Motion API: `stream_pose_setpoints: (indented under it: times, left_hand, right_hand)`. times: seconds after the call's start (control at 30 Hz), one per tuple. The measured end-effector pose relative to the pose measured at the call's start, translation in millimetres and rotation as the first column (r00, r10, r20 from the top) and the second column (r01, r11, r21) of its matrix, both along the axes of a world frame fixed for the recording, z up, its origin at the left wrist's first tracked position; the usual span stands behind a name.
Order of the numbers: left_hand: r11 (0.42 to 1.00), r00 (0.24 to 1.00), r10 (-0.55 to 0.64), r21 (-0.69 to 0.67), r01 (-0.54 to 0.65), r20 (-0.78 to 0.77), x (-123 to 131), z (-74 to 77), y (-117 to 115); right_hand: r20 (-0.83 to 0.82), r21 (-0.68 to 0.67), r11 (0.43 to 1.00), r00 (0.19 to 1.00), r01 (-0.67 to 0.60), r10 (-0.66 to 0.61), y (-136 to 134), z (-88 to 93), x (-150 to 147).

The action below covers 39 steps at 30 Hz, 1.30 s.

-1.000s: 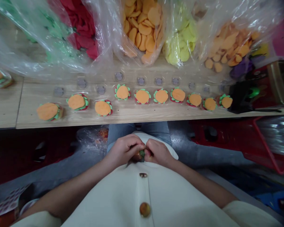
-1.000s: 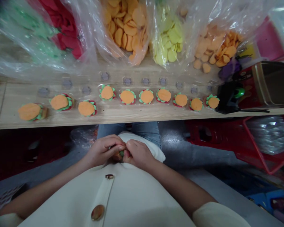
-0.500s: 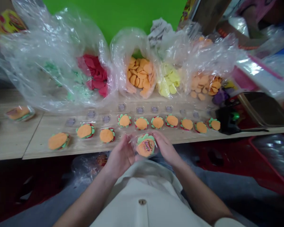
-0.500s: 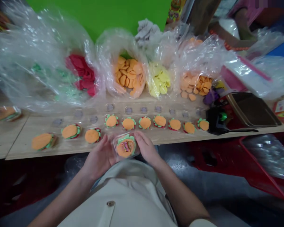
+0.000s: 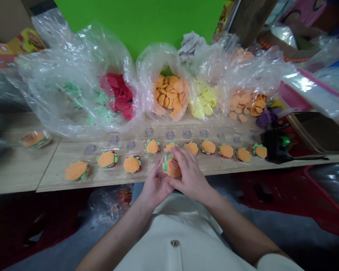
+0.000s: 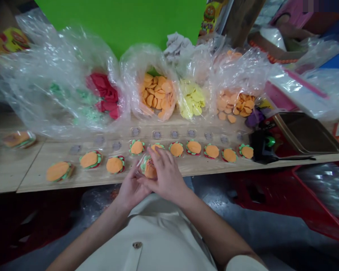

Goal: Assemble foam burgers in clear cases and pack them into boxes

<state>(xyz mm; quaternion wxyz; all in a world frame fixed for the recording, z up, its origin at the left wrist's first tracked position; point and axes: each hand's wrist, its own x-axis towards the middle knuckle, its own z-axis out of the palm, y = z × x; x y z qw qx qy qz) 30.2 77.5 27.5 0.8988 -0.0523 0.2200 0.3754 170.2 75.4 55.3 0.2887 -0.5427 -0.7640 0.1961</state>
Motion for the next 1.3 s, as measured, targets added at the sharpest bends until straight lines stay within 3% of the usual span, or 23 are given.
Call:
stream_pose_setpoints:
  times: [0.1,0.2,0.33,0.53,0.8,0.93,1.07,1.13,1.3]
  left_hand:
    - [1.0,0.993,0.017,0.003,-0.017,-0.113,5,6.4,-2]
    - [0.998,0.985,0.052,0.049,-0.045,-0.162,7,9.6,-6]
    - [0.991,0.986,0.117,0.074,-0.109,-0.116,12,8.6,-14]
    - [0.992,0.99,0.12,0.049,-0.117,-0.075,9,12.3,-6]
    - [0.988,0.969,0.126,0.118,-0.103,-0.212,6,18.9,-3]
    - [0.986,0.95,0.074,0.166,-0.023,-0.303,4,27.0,-7]
    - [0.93,0.822,0.296,0.345,-0.131,-0.487,3,28.4,-10]
    - [0.9,0.784,0.366,0.405,-0.161,-0.502,2,28.2,-11]
    - [0.906,0.845,0.273,0.417,-0.066,-0.46,-2,28.2,-11]
  right_hand:
    - [0.087,-0.029,0.999,0.996,-0.026,0.028,-4,-2.0,-9]
    - [0.041,-0.002,1.0,0.999,-0.03,0.03,-2,-3.5,-10]
    - [-0.143,0.037,0.997,0.988,0.062,-0.056,3,1.2,-2]
    - [-0.174,0.05,0.999,0.985,-0.013,0.022,0,4.6,9]
    - [-0.334,-0.116,0.979,0.935,-0.167,0.12,-11,-15.9,7]
    - [-0.498,-0.21,0.963,0.866,-0.168,0.043,-9,-18.7,9]
    - [-0.649,-0.298,0.931,0.76,-0.209,-0.037,-8,-18.0,9]
    - [-0.65,-0.32,0.924,0.758,-0.211,-0.052,-9,-18.3,7]
    - [-0.577,-0.283,0.95,0.815,-0.134,-0.057,-10,-16.5,1]
